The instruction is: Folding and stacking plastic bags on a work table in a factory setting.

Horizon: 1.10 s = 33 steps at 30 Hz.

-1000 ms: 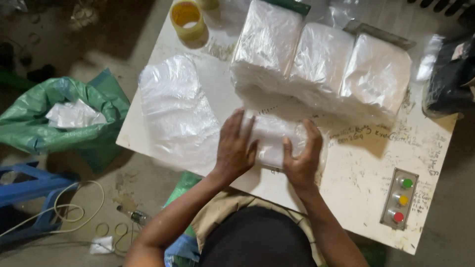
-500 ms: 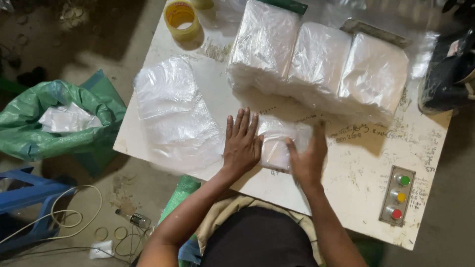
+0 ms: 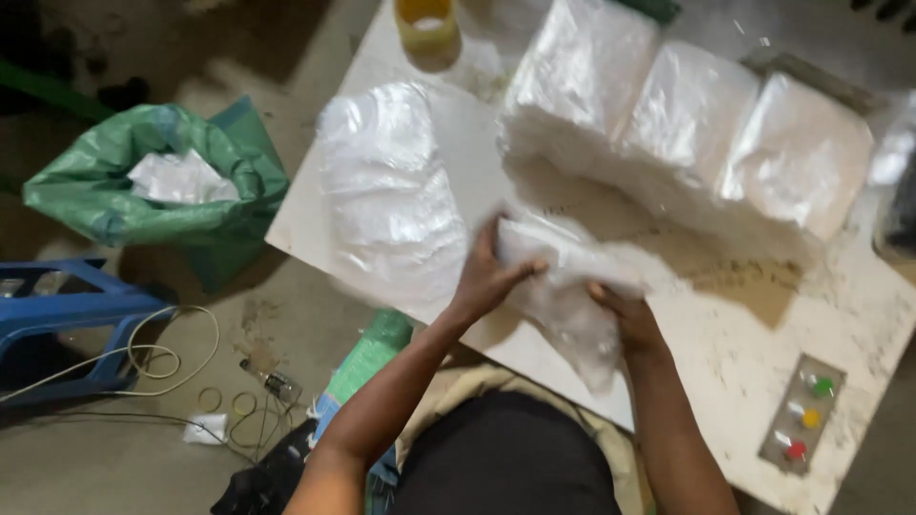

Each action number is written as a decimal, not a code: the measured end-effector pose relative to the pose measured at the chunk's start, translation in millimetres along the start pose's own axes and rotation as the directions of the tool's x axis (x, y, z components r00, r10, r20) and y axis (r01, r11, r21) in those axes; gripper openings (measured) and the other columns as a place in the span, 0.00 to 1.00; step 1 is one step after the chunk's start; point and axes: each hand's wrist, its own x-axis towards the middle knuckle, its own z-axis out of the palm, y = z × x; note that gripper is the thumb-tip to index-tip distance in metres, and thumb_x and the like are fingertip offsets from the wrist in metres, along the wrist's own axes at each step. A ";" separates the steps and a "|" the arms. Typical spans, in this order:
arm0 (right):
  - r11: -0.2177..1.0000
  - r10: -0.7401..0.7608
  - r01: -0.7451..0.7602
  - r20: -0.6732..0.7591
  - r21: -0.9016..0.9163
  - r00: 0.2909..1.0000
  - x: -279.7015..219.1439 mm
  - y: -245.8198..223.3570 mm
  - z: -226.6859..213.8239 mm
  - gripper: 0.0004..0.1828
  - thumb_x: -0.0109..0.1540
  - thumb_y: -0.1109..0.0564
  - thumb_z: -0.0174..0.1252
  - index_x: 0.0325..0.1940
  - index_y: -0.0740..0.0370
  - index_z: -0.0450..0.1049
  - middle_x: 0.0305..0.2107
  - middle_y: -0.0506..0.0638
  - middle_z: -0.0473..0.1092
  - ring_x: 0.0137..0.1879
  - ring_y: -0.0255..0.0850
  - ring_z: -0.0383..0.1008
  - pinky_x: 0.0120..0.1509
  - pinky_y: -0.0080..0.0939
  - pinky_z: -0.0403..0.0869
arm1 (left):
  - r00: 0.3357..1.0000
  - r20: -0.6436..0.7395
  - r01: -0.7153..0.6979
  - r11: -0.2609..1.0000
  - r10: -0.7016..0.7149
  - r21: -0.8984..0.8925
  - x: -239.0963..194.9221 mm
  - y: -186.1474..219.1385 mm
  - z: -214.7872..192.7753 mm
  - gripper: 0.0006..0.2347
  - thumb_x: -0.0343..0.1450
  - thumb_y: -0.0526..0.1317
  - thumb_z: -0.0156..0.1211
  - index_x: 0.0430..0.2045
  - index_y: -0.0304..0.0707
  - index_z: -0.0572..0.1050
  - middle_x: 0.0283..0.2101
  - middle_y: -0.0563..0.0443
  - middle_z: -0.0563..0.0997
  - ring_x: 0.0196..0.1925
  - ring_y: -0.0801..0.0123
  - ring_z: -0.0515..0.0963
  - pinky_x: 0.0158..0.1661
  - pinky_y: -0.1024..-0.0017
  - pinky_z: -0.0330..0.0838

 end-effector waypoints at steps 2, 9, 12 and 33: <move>0.979 0.168 -0.173 -0.052 -0.111 0.984 -41.7 -15.8 26.5 0.33 0.51 0.65 0.72 0.60 0.69 0.76 0.49 0.64 0.77 0.52 0.53 0.76 0.56 0.71 0.73 | 0.816 0.439 0.507 0.830 -0.376 -0.231 -13.9 12.6 -11.4 0.26 0.57 0.46 0.82 0.48 0.44 0.78 0.40 0.48 0.84 0.46 0.61 0.84 0.50 0.64 0.76; 0.935 -0.277 0.332 0.330 -0.122 0.902 -42.2 1.0 -15.2 0.37 0.41 0.64 0.77 0.54 0.77 0.77 0.59 0.72 0.72 0.65 0.59 0.74 0.66 0.62 0.71 | 0.867 -0.096 0.476 0.870 -0.488 -0.126 -16.9 -33.6 -118.9 0.07 0.70 0.34 0.68 0.40 0.37 0.82 0.32 0.41 0.83 0.36 0.62 0.84 0.42 0.62 0.78; 0.821 -0.515 0.568 0.350 -0.061 0.782 -41.3 28.9 -35.2 0.33 0.47 0.62 0.76 0.54 0.74 0.75 0.58 0.73 0.71 0.67 0.61 0.71 0.73 0.62 0.66 | 0.898 -0.247 0.439 0.747 -0.364 0.499 -20.0 -49.1 -154.3 0.15 0.62 0.53 0.78 0.32 0.51 0.81 0.32 0.54 0.81 0.37 0.61 0.84 0.42 0.64 0.76; 0.461 -0.850 0.414 -0.256 -0.785 0.461 -174.1 -13.3 -118.3 0.18 0.64 0.64 0.65 0.59 0.67 0.74 0.60 0.61 0.70 0.64 0.55 0.72 0.71 0.53 0.73 | 0.220 0.878 0.905 -0.246 -0.426 -0.346 -20.1 58.8 49.8 0.29 0.79 0.59 0.35 0.58 0.27 0.69 0.56 0.29 0.76 0.57 0.44 0.79 0.63 0.45 0.68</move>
